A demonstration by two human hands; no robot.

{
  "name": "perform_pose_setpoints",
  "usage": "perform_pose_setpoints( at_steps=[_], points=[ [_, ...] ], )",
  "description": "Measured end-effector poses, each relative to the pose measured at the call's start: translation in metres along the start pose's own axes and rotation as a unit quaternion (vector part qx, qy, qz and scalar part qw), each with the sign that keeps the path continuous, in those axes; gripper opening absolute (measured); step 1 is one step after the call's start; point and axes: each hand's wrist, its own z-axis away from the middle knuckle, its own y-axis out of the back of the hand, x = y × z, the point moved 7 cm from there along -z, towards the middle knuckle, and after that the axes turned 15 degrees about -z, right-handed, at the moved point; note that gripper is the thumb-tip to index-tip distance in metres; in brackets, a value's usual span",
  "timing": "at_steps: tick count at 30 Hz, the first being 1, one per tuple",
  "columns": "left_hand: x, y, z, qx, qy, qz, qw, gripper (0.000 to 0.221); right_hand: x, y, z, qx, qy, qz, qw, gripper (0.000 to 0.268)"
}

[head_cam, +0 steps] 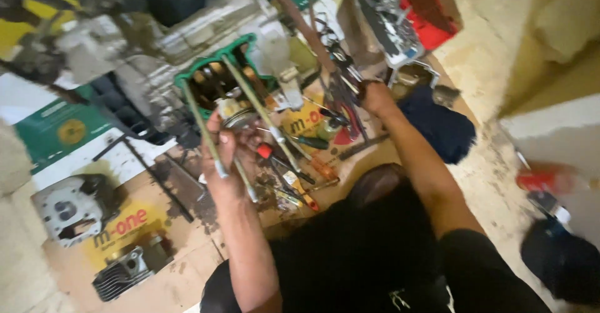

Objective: The person is repairing a small engine. They use pliers to remove a piston pin clip, then remove the piston and connecting rod assembly. They wipe the parts with a cloth and place them on a cardboard box. Finally, they use a wrench to loosen and remove bolts from the engine block.

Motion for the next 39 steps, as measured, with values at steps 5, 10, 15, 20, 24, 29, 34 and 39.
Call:
perform_pose_setpoints(
  at_steps=[5,10,15,20,24,29,34,39],
  points=[
    [0.011,-0.015,0.001,-0.032,-0.004,-0.012,0.999,0.06,0.031,-0.018,-0.013,-0.02,-0.089,-0.059,0.994,0.05],
    [0.01,-0.014,-0.003,-0.02,-0.009,-0.008,1.0,0.061,0.006,-0.003,0.002,-0.028,-0.063,-0.058,0.996,0.042],
    [0.013,-0.024,-0.004,-0.015,-0.007,0.014,1.0,0.069,0.005,0.01,-0.003,0.015,0.089,-0.067,0.994,0.033],
    [0.01,-0.043,-0.007,0.024,0.024,0.035,0.999,0.039,0.018,0.003,-0.012,-0.026,-0.074,-0.165,0.983,0.05],
    [-0.004,-0.012,-0.008,0.073,0.024,-0.107,0.991,0.034,0.031,-0.008,-0.017,-0.023,-0.069,-0.296,0.952,0.053],
    [-0.002,-0.035,-0.013,-0.077,-0.077,0.09,0.99,0.046,0.028,0.001,0.004,0.029,-0.029,-0.35,0.936,0.03],
    [-0.01,0.003,-0.008,0.006,-0.113,0.051,0.992,0.054,-0.001,0.049,0.026,0.089,0.156,-0.393,0.902,0.046],
    [-0.01,0.014,-0.01,-0.067,-0.1,-0.003,0.993,0.048,-0.007,0.063,0.051,0.07,0.129,-0.562,0.814,0.071]
  ],
)
